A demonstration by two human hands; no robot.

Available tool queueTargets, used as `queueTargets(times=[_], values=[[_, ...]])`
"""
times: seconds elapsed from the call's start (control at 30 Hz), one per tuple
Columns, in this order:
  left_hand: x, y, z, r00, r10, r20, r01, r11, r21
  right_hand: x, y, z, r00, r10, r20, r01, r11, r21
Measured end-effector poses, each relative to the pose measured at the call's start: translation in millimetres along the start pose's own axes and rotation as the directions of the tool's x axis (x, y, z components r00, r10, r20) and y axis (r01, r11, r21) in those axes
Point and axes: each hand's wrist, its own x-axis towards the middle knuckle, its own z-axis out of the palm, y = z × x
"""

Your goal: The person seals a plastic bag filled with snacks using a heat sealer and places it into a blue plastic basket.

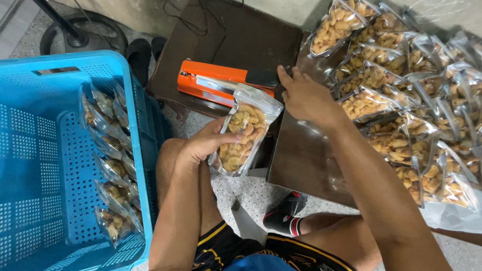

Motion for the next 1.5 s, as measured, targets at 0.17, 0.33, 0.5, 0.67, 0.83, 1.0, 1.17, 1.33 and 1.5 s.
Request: queueTargets(times=[0.17,0.33,0.5,0.67,0.83,1.0,1.17,1.33,1.5], values=[[-8,12,21,0.984,0.14,0.114,-0.134,0.989,-0.053,-20,1,-41,0.983,-0.075,0.166,0.003,0.918,0.397],[-27,35,29,0.983,0.182,0.03,-0.181,0.983,-0.042,-51,-59,-98,0.963,-0.152,0.225,0.052,0.916,0.398],[-98,95,17,0.871,0.474,-0.13,-0.419,0.854,0.307,-60,-130,-148,0.913,-0.409,-0.001,0.396,0.882,0.255],[-176,166,11,0.65,0.594,-0.473,-0.431,0.802,0.414,-27,-217,-151,0.681,-0.708,-0.189,0.725,0.687,0.037],[-222,181,-43,0.321,0.634,-0.703,0.244,0.662,0.709,42,-305,-96,0.49,-0.82,-0.297,0.868,0.488,0.086],[-237,122,-123,0.211,0.72,-0.662,0.405,0.552,0.729,108,-382,-4,0.514,-0.827,-0.226,0.857,0.485,0.175],[-222,26,-173,0.173,0.644,-0.745,0.591,0.537,0.601,156,-421,105,0.296,-0.906,-0.301,0.953,0.299,0.036],[-187,-27,-199,0.192,0.564,-0.803,0.603,0.579,0.55,189,-423,158,0.238,-0.97,0.046,0.948,0.222,-0.227],[-175,-45,-216,0.29,0.353,-0.89,0.52,0.722,0.456,193,-420,151,0.313,-0.947,0.074,0.932,0.291,-0.215]])
